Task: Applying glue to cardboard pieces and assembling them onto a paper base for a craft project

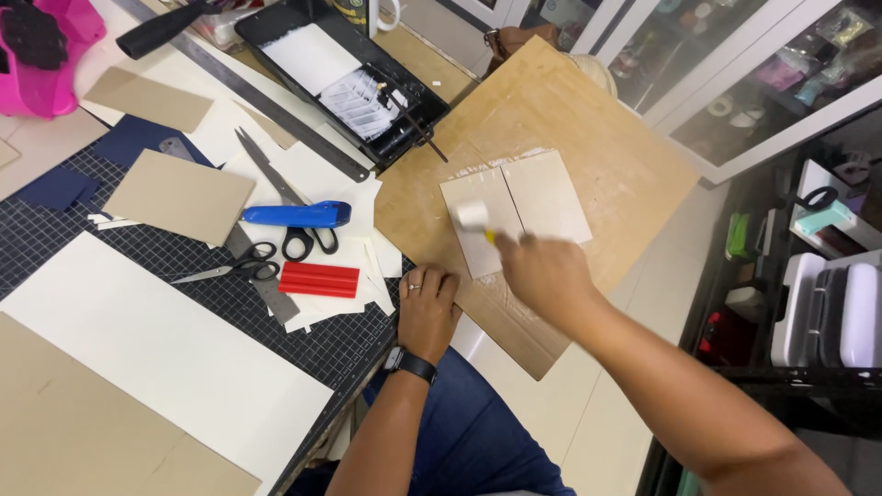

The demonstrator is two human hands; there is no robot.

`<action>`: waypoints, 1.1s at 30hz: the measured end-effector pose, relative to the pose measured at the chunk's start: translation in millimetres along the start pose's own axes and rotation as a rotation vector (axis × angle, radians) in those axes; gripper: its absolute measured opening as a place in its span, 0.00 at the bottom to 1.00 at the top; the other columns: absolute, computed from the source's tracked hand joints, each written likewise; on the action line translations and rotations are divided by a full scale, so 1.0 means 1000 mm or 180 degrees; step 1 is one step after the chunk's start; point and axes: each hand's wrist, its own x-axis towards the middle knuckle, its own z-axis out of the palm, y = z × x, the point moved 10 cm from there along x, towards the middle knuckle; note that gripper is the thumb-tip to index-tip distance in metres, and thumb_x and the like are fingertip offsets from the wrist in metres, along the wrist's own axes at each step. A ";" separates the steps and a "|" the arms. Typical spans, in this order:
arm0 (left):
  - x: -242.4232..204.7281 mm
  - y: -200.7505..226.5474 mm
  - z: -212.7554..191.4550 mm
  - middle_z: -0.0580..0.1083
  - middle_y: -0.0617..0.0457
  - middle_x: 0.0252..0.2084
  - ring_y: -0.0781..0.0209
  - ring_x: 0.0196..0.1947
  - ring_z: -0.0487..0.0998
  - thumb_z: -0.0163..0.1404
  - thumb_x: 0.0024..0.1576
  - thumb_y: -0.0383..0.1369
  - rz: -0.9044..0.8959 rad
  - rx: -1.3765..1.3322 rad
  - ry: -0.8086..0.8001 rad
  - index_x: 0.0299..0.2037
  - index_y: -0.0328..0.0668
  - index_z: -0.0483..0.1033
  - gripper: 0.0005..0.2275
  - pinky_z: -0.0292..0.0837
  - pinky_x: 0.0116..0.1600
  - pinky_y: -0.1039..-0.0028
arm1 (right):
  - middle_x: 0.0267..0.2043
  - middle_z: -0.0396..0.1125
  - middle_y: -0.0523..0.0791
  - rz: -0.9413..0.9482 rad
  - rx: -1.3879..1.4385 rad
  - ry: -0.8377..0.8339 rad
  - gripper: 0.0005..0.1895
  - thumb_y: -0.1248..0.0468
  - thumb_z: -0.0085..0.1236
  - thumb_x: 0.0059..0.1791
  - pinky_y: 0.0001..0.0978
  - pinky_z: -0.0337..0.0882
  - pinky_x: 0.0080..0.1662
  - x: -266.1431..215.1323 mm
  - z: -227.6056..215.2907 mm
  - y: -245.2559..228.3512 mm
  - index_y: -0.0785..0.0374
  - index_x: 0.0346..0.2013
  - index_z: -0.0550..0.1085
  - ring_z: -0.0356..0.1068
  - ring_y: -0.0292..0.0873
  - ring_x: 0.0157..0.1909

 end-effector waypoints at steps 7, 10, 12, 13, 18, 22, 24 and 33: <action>-0.006 -0.002 0.006 0.69 0.53 0.41 0.50 0.55 0.69 0.64 0.40 0.25 -0.0017 -0.0132 -0.0140 0.41 0.43 0.77 0.18 0.63 0.61 0.56 | 0.26 0.74 0.47 0.0018 -0.0102 -0.0307 0.13 0.53 0.48 0.49 0.44 0.75 0.27 0.010 0.006 -0.002 0.50 0.38 0.80 0.78 0.51 0.26; -0.006 -0.006 0.008 0.69 0.52 0.42 0.49 0.54 0.69 0.64 0.40 0.26 -0.0026 -0.0108 -0.0029 0.40 0.44 0.77 0.17 0.62 0.60 0.56 | 0.25 0.73 0.45 -0.0022 -0.0114 0.0142 0.13 0.55 0.49 0.49 0.43 0.74 0.25 0.044 0.018 -0.002 0.49 0.43 0.79 0.77 0.50 0.24; -0.005 -0.004 0.005 0.70 0.52 0.42 0.48 0.55 0.69 0.65 0.39 0.26 -0.0009 -0.0093 0.0000 0.40 0.43 0.76 0.18 0.62 0.60 0.55 | 0.25 0.72 0.44 -0.0019 -0.0143 0.0197 0.13 0.55 0.49 0.48 0.41 0.73 0.25 0.024 0.005 -0.007 0.49 0.42 0.79 0.77 0.49 0.24; -0.002 -0.003 0.001 0.69 0.52 0.42 0.48 0.54 0.69 0.65 0.38 0.26 -0.0081 -0.0055 -0.0009 0.42 0.43 0.75 0.20 0.63 0.61 0.55 | 0.26 0.73 0.45 -0.0085 -0.0153 -0.0036 0.13 0.58 0.47 0.49 0.42 0.74 0.26 0.000 -0.003 -0.013 0.49 0.43 0.79 0.77 0.50 0.25; 0.008 0.005 -0.018 0.69 0.51 0.46 0.48 0.54 0.70 0.65 0.38 0.24 -0.0220 -0.0014 -0.0020 0.51 0.44 0.72 0.28 0.64 0.61 0.55 | 0.25 0.75 0.46 -0.0261 -0.0275 -0.0549 0.12 0.58 0.48 0.47 0.39 0.74 0.26 -0.039 -0.012 -0.022 0.47 0.37 0.80 0.78 0.48 0.25; 0.013 0.005 -0.028 0.69 0.48 0.44 0.45 0.54 0.71 0.68 0.39 0.27 -0.0371 -0.0008 0.0027 0.51 0.39 0.71 0.28 0.63 0.63 0.53 | 0.24 0.73 0.44 -0.0122 -0.0228 0.0160 0.11 0.57 0.50 0.48 0.39 0.73 0.24 0.032 0.008 -0.011 0.50 0.40 0.79 0.76 0.47 0.23; 0.015 0.003 -0.030 0.70 0.47 0.44 0.45 0.55 0.71 0.68 0.40 0.27 -0.0415 -0.0051 0.0027 0.53 0.38 0.70 0.29 0.63 0.63 0.53 | 0.23 0.71 0.44 -0.0149 -0.0273 0.0394 0.10 0.58 0.50 0.48 0.37 0.72 0.23 0.035 0.008 -0.014 0.51 0.38 0.78 0.75 0.47 0.21; 0.014 0.004 -0.027 0.72 0.45 0.44 0.43 0.54 0.73 0.70 0.38 0.27 -0.0341 -0.0070 -0.0029 0.57 0.37 0.68 0.35 0.66 0.62 0.52 | 0.26 0.75 0.47 -0.0082 -0.0085 -0.0641 0.16 0.55 0.48 0.49 0.45 0.76 0.28 -0.033 -0.006 -0.014 0.47 0.46 0.80 0.79 0.52 0.27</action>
